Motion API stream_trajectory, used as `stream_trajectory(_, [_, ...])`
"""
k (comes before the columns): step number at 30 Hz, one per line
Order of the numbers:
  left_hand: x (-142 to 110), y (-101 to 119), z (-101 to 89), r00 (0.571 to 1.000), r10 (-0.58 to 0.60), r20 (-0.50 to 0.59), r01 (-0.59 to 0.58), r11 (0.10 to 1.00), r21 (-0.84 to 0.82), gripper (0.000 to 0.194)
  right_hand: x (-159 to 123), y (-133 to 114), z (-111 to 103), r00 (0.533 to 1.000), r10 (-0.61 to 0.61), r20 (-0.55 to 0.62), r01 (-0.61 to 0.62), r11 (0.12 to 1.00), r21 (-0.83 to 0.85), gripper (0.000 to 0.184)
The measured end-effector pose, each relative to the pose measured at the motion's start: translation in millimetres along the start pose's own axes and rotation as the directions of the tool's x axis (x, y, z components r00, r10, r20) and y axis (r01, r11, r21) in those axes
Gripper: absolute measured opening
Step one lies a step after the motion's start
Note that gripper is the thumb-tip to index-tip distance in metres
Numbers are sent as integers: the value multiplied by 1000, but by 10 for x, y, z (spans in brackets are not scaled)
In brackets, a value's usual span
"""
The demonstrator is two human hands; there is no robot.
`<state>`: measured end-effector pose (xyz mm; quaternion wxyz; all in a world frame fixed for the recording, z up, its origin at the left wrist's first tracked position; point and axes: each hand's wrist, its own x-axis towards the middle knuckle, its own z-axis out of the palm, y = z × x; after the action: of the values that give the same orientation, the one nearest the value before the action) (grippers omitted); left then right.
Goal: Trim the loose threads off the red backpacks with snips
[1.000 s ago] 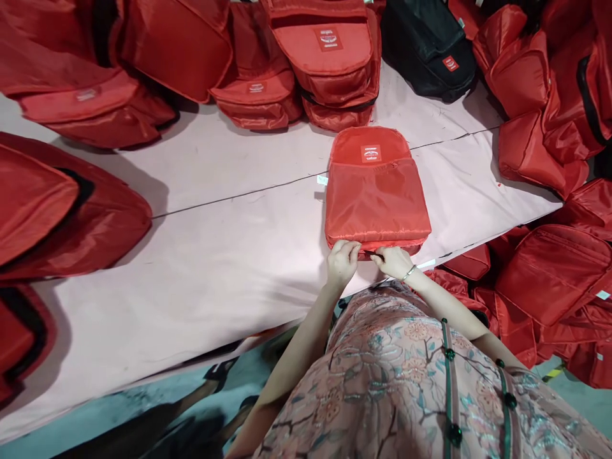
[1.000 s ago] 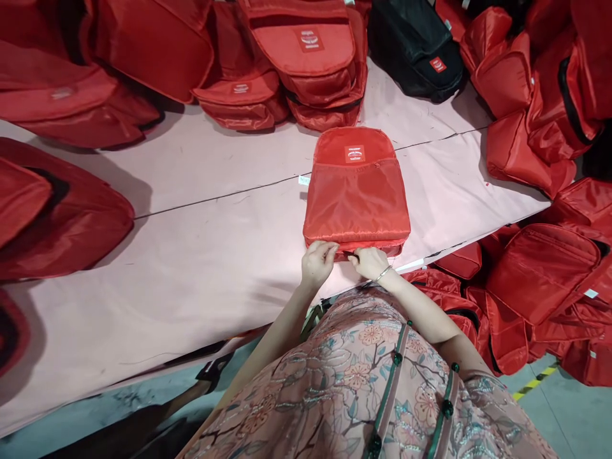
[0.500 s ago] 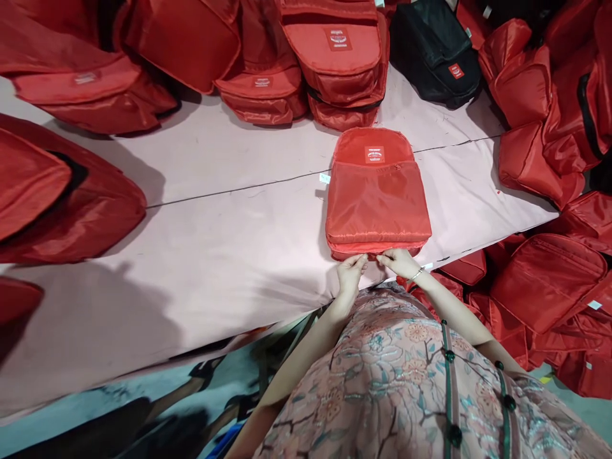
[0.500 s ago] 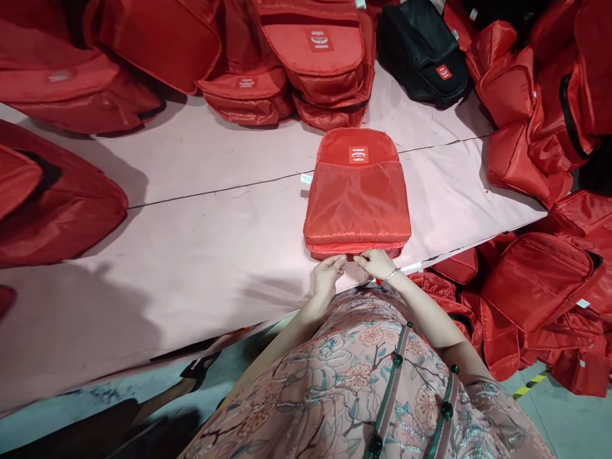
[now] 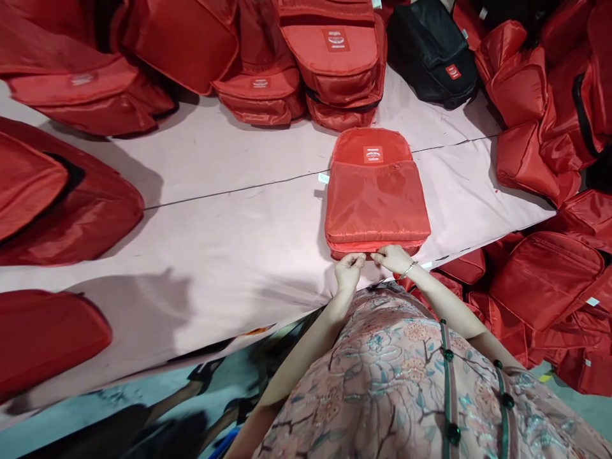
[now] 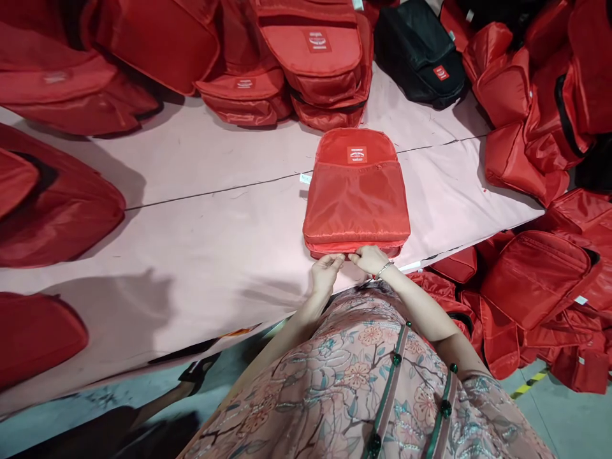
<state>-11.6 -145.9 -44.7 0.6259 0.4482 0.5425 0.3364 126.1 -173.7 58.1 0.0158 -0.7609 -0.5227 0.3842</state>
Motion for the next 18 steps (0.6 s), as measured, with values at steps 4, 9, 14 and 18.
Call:
stream_trajectory(4, [-13,30,-4,1000,2,7,-2,1000,-5,22,85,24,30,1000,-20,9,19,996,84,36])
stream_trajectory(9, [-86,71,-5,983,-11,186,-3,997,77,25,29,290,24,994,-111,-3,105,929,356,40])
stream_trajectory(14, [-142,45,54,942,-137,307,112,989,97,35,-172,729,43,998,-57,-7,46,718,695,48])
stream_trajectory(18, [-152,-6,227,962,-189,195,200,979,-36,33,-276,905,115,1000,-3,8,-4,705,709,53])
